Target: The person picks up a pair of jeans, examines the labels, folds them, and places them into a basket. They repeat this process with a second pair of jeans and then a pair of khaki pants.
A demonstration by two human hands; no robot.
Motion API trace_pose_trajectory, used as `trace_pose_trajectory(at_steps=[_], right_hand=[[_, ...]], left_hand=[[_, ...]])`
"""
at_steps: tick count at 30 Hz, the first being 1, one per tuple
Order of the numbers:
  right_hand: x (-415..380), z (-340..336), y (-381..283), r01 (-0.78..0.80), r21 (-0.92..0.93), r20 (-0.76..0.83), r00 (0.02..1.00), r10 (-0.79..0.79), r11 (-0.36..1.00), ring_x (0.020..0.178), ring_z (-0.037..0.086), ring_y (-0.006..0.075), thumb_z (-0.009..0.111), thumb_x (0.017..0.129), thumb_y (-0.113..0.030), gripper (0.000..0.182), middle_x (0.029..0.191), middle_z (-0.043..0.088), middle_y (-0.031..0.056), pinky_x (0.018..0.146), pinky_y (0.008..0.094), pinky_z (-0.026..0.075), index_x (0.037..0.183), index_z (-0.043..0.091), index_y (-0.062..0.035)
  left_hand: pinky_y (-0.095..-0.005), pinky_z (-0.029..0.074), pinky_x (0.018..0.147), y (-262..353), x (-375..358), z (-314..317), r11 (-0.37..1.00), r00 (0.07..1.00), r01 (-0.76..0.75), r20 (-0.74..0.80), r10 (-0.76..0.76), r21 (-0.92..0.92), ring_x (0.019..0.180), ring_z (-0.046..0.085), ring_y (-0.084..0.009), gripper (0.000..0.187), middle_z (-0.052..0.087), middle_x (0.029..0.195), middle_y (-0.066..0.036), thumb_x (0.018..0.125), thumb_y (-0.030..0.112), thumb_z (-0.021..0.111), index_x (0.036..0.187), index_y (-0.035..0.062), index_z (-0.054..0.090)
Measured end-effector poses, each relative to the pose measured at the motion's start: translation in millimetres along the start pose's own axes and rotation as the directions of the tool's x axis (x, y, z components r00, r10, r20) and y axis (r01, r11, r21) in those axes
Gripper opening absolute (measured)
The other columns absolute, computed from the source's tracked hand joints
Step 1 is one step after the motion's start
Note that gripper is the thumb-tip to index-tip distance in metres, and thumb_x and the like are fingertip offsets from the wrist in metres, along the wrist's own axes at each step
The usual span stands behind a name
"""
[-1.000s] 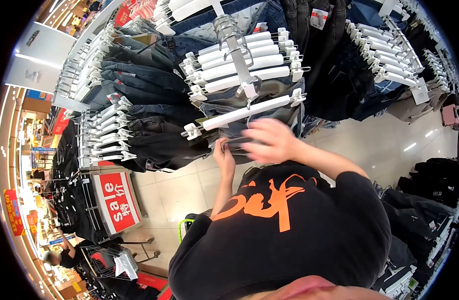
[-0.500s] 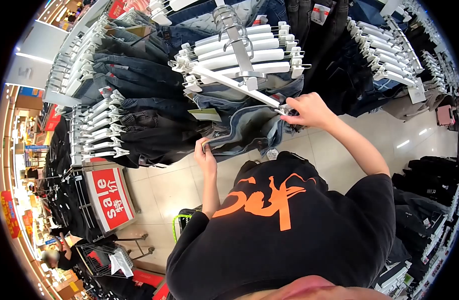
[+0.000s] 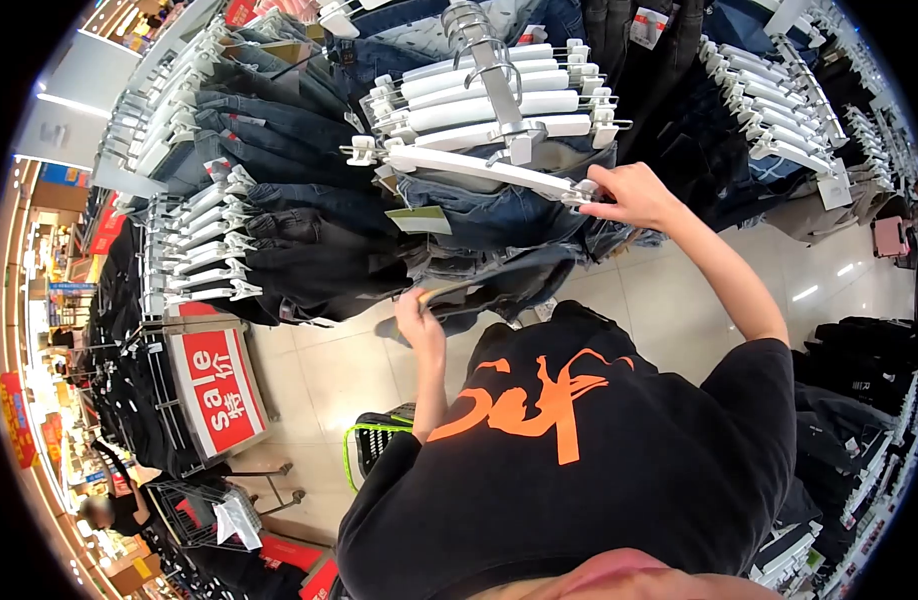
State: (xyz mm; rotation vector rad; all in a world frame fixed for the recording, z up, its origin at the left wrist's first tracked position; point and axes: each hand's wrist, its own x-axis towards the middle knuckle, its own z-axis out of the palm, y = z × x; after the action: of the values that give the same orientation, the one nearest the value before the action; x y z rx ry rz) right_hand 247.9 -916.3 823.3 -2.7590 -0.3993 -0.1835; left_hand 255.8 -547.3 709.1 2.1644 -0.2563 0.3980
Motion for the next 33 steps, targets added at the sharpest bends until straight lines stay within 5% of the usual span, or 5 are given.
trace_pose_trajectory(at_steps=[6, 13, 20, 27, 33], right_hand=[[-70.7, 153.9, -22.5, -0.304, 0.718, -0.062, 0.869, 0.491, 0.627, 0.079, 0.056, 0.0198, 0.072, 0.069, -0.027, 0.055, 0.094, 0.052, 0.0102, 0.07, 0.0334, 0.046, 0.108, 0.041, -0.0047], [-87.8, 252.8, -134.6, -0.413, 0.75, 0.279, 0.906, 0.319, 0.517, 0.118, 0.039, 0.0335, 0.074, 0.066, -0.036, 0.083, 0.127, 0.04, 0.0195, 0.098, 0.0373, 0.033, 0.131, 0.032, -0.0044], [-88.5, 223.3, -184.0, -0.328, 0.611, 0.057, 0.926, 0.373, 0.721, 0.123, 0.034, 0.0319, 0.075, 0.063, -0.03, 0.088, 0.134, 0.033, 0.0165, 0.1, 0.0371, 0.029, 0.134, 0.029, -0.0075], [-125.6, 257.6, -117.3, -0.415, 0.818, 0.005, 0.698, 0.716, 0.399, 0.094, 0.057, 0.0315, 0.043, 0.057, 0.015, 0.054, 0.096, 0.061, 0.0148, 0.083, 0.033, 0.043, 0.105, 0.056, -0.0052], [-110.0, 186.1, -39.0, -0.259, 0.699, -0.097, 0.889, 0.447, 0.666, 0.065, 0.058, 0.0138, 0.043, 0.065, 0.013, 0.029, 0.076, 0.059, 0.0046, 0.05, 0.0254, 0.049, 0.082, 0.062, -0.0015]], left_hand=[[-0.0352, 0.039, 0.074, 39.7, -0.8, -11.2, 0.999, 0.999, -0.05, 0.008, 0.05, 0.013, 0.08, 0.05, -0.0313, 0.026, 0.054, 0.081, -0.013, 0.065, -0.01, 0.041, 0.084, 0.0015, 0.055], [-0.0369, 0.039, 0.073, 40.4, 3.9, -61.5, 1.0, 0.999, 0.017, -0.036, -0.016, 0.019, 0.08, 0.048, -0.0315, 0.024, 0.055, 0.082, -0.012, 0.067, -0.008, 0.043, 0.085, 0.0017, 0.055], [-0.0339, 0.04, 0.073, 34.4, -11.8, -78.5, 0.984, 0.979, 0.161, -0.113, -0.169, -0.073, 0.081, 0.051, -0.0289, 0.018, 0.056, 0.082, -0.011, 0.072, -0.006, 0.047, 0.087, 0.0015, 0.054], [-0.0343, 0.04, 0.076, 42.0, -46.1, -81.2, 0.997, 0.987, 0.034, -0.155, -0.044, -0.069, 0.084, 0.051, -0.0283, 0.027, 0.055, 0.082, -0.01, 0.065, -0.01, 0.041, 0.082, 0.0029, 0.057], [-0.0346, 0.043, 0.078, 53.8, -62.8, -114.8, 0.988, 0.999, 0.025, 0.023, -0.029, 0.152, 0.086, 0.055, -0.03, 0.032, 0.058, 0.084, -0.014, 0.064, -0.012, 0.041, 0.086, 0.0017, 0.06]])
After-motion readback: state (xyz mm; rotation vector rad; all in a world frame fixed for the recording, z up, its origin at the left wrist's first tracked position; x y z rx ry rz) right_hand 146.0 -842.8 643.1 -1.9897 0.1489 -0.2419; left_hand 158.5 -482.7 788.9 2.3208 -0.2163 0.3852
